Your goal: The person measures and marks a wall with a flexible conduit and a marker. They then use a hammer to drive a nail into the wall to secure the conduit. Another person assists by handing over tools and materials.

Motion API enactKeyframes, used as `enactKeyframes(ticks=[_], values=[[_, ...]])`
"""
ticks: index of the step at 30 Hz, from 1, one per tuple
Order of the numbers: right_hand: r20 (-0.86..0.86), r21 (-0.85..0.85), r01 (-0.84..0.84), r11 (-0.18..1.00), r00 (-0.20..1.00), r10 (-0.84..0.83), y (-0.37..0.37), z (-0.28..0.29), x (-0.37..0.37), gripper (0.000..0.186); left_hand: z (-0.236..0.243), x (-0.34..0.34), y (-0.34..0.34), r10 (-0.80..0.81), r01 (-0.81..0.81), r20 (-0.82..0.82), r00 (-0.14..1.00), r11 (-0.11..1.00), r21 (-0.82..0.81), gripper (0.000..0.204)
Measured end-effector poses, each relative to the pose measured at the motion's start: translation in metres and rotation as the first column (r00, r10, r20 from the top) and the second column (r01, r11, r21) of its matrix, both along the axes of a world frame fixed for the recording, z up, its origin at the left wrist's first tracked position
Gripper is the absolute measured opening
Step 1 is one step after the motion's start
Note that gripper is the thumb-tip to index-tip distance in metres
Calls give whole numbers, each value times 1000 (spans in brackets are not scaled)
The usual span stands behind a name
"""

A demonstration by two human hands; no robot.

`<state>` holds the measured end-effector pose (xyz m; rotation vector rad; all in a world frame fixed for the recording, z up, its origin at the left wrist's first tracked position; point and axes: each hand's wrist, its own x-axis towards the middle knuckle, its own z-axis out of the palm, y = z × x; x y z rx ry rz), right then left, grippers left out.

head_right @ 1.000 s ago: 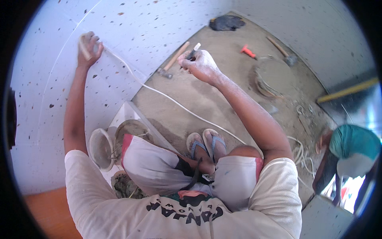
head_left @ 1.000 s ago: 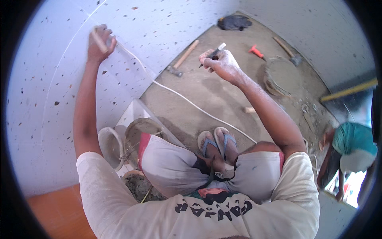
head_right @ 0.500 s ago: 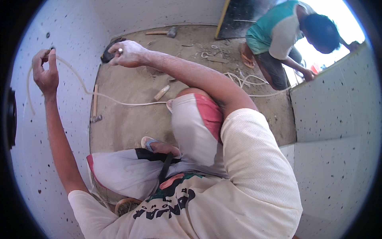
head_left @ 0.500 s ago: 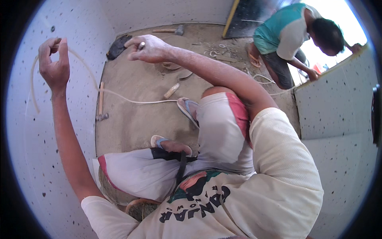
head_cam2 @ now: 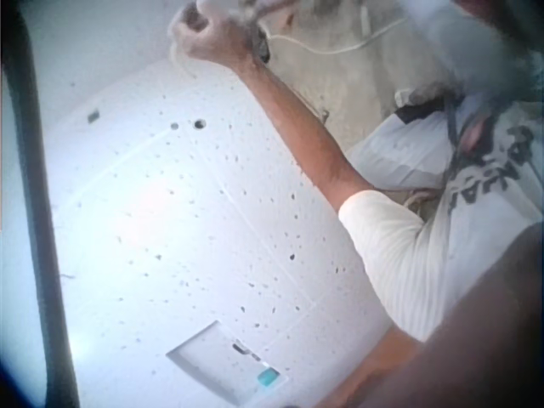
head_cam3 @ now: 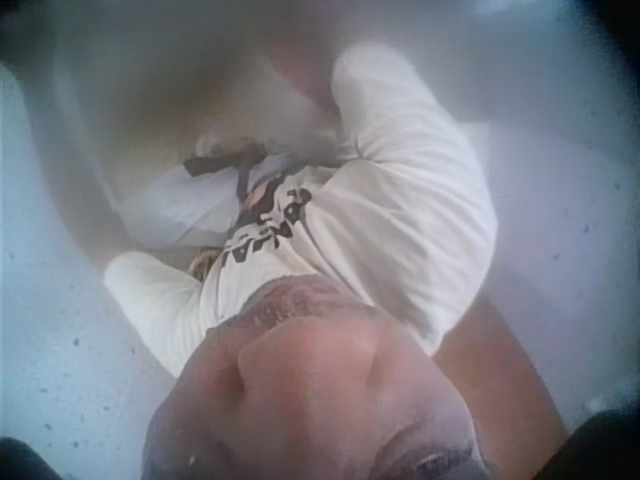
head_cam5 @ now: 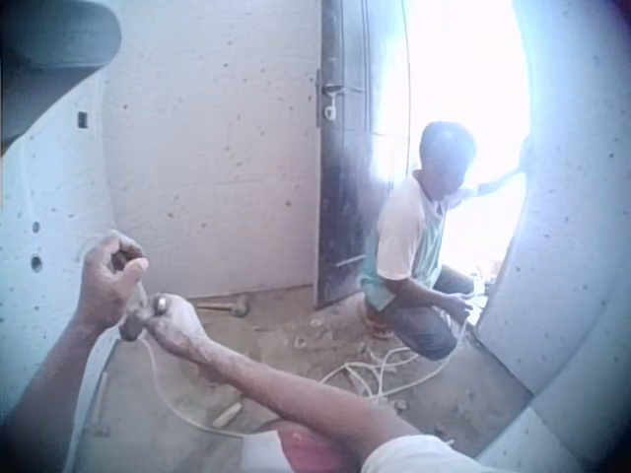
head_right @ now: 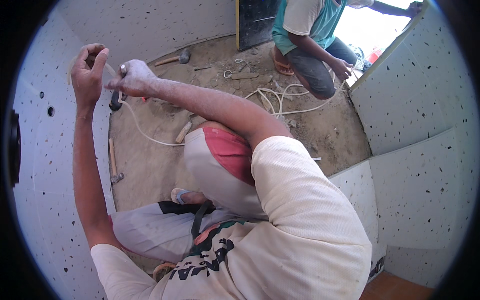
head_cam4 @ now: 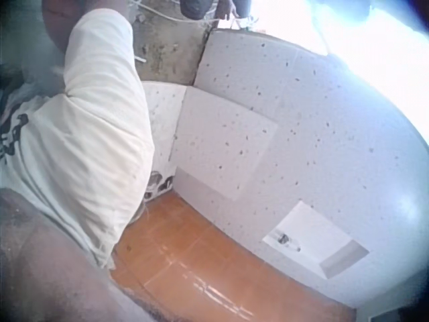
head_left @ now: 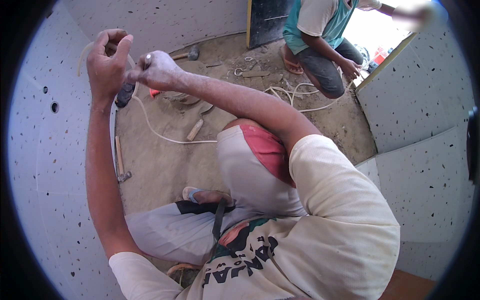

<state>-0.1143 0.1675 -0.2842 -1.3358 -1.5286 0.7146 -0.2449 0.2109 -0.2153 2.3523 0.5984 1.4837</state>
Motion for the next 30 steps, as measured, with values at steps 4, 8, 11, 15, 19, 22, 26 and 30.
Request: enactKeyframes(ticks=[4, 8, 11, 15, 19, 22, 26, 30], values=[[-164, 238, 310, 921, 947, -276, 3, -18, 22, 46, -4, 20, 7, -117, 111, -55, 992, 989, -99, 22], [-51, 344, 390, 854, 916, -398, 7, -29, 68, 32, -4, 37, -12, -252, 188, -217, 943, 942, -277, 45], [-130, 331, 465, 821, 884, -448, -4, -42, 121, 29, -14, 35, -28, -332, 232, -264, 905, 908, -349, 62], [-201, 265, 637, 724, 770, -605, -37, -63, 183, 25, -29, 8, -35, -314, 158, -299, 901, 880, -447, 63], [-407, 107, 729, 676, 653, -639, -69, -85, 243, 15, -60, -39, -10, -221, -7, -382, 898, 858, -514, 54], [-484, -55, 785, 617, 520, -704, -89, -90, 268, 19, -95, -74, 12, -128, -153, -469, 874, 843, -516, 46], [-246, 32, 805, 593, 581, -776, -106, -113, 335, 23, -141, -123, 29, -83, -291, -592, 802, 810, -509, 45], [-342, -7, 843, 537, 503, -794, -105, -119, 362, 23, -186, -166, 18, -135, -354, -615, 777, 715, -603, 48]])
